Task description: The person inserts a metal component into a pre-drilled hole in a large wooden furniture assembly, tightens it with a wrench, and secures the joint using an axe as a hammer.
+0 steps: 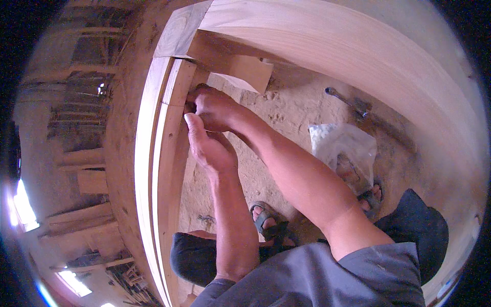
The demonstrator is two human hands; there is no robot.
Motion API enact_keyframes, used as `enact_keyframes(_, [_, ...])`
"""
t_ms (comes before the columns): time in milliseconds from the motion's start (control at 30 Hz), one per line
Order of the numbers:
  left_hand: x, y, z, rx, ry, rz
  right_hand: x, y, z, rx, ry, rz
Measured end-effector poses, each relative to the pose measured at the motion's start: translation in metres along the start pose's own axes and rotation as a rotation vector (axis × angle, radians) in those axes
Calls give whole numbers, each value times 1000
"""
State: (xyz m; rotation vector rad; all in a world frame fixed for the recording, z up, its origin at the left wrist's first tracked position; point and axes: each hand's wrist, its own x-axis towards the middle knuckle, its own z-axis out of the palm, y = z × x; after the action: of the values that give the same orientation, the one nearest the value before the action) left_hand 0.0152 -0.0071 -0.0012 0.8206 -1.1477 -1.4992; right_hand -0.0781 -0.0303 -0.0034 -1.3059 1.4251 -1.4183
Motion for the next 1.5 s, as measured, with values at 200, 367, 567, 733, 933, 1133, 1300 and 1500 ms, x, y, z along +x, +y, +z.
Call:
enact_keyframes(200, [5, -3, -10, 23, -61, 23, -6, -6, 3, -22, 3, 10])
enact_keyframes(367, [6, -3, -7, 105, -109, 89, -10, 2, 8, -53, 137, -131])
enact_keyframes(567, [5, 4, -3, 50, -145, 73, -24, 1, 5, -324, 192, -209])
enact_keyframes(733, [3, -10, -1, 114, -2, 115, -15, 12, -25, -735, -58, -308])
enact_keyframes(933, [3, -9, 15, 1, 65, 95, 4, 19, -44, -972, -141, -540])
enact_keyframes(1133, [10, 6, 29, -185, 108, 13, 13, 9, -41, -1015, -202, -511])
enact_keyframes(1300, [9, 12, 30, -82, 49, 42, 11, -2, -39, -1063, -177, -431])
enact_keyframes(1500, [7, 11, 29, -130, 31, 19, 13, 14, -33, -1098, -105, -521])
